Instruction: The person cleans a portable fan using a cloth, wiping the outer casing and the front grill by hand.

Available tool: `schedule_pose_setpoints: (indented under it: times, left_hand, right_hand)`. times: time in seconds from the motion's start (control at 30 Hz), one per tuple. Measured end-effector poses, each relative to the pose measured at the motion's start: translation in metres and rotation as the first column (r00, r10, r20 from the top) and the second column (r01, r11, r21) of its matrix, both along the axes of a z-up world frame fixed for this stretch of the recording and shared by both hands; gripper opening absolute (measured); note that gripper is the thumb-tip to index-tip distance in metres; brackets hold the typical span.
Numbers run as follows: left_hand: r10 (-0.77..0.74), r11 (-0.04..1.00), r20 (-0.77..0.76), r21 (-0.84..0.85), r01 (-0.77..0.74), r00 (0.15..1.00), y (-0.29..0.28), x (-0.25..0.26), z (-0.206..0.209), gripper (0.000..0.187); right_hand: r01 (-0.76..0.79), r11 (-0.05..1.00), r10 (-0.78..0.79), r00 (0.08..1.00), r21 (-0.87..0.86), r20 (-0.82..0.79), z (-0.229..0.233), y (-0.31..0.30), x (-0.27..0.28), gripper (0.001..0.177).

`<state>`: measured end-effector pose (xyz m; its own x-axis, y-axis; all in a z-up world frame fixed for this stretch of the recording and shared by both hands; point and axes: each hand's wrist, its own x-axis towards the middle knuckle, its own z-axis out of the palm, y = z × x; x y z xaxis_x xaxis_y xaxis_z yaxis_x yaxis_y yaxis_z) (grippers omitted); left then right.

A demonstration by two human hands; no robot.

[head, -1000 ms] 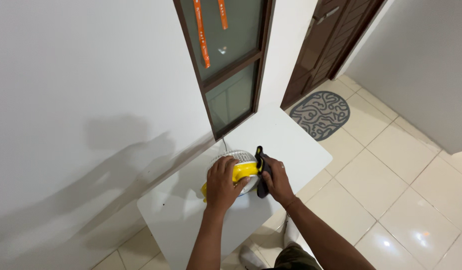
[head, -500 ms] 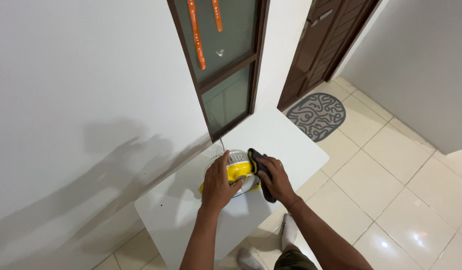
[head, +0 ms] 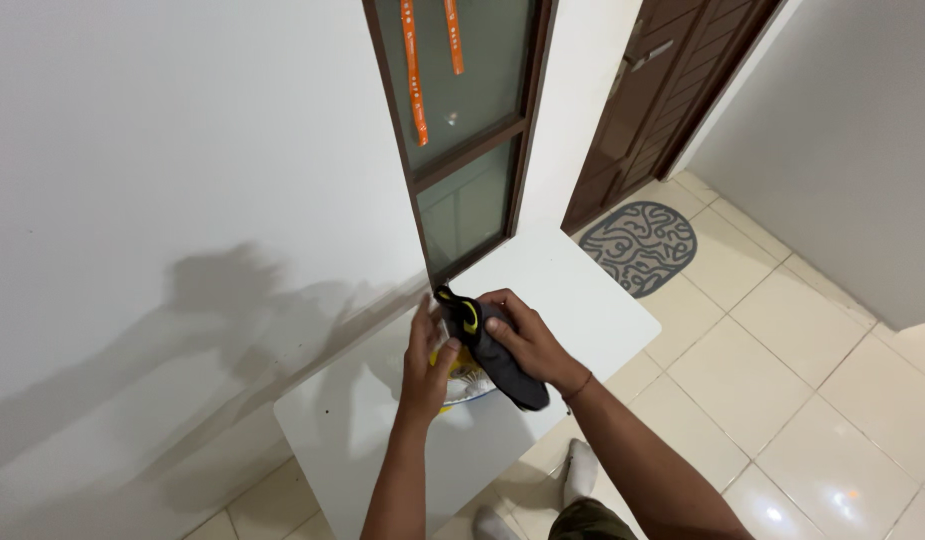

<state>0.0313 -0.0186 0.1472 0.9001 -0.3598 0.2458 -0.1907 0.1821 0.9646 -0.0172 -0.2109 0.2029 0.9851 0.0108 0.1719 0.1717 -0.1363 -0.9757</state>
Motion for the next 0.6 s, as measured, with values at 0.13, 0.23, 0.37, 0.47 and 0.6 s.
schedule_pose_setpoints:
  times: [0.13, 0.23, 0.37, 0.47, 0.6]
  left_hand:
    - [0.014, 0.999, -0.225, -0.036, -0.023, 0.974, 0.005, -0.011, 0.02, 0.034]
    - [0.204, 0.979, -0.253, 0.058, -0.196, 0.946, 0.006, -0.021, 0.052, 0.024]
    - [0.254, 0.939, -0.209, 0.288, -0.189, 0.944, 0.009, -0.035, 0.088, 0.024]
    - [0.137, 0.967, -0.153, 0.235, -0.099, 0.979, 0.013, -0.04, 0.099, 0.026]
    - [0.171, 0.88, 0.017, 0.448, -0.16, 0.985, 0.033, -0.036, 0.099, 0.022]
  right_hand:
    - [-0.131, 0.962, 0.176, 0.969, 0.241, -0.175, 0.01, 0.0, -0.005, 0.044]
    - [-0.151, 0.943, 0.209, 0.962, 0.296, -0.177, 0.017, 0.002, -0.013, 0.061]
    - [-0.175, 0.984, 0.177, 0.982, -0.034, 0.065, 0.016, 0.009, -0.022, 0.056]
    - [-0.113, 0.974, 0.081, 0.983, -0.198, -0.167, 0.017, 0.011, -0.026, 0.036]
    - [-0.082, 0.95, 0.015, 0.975, -0.3, -0.22, 0.01, -0.003, -0.022, 0.036]
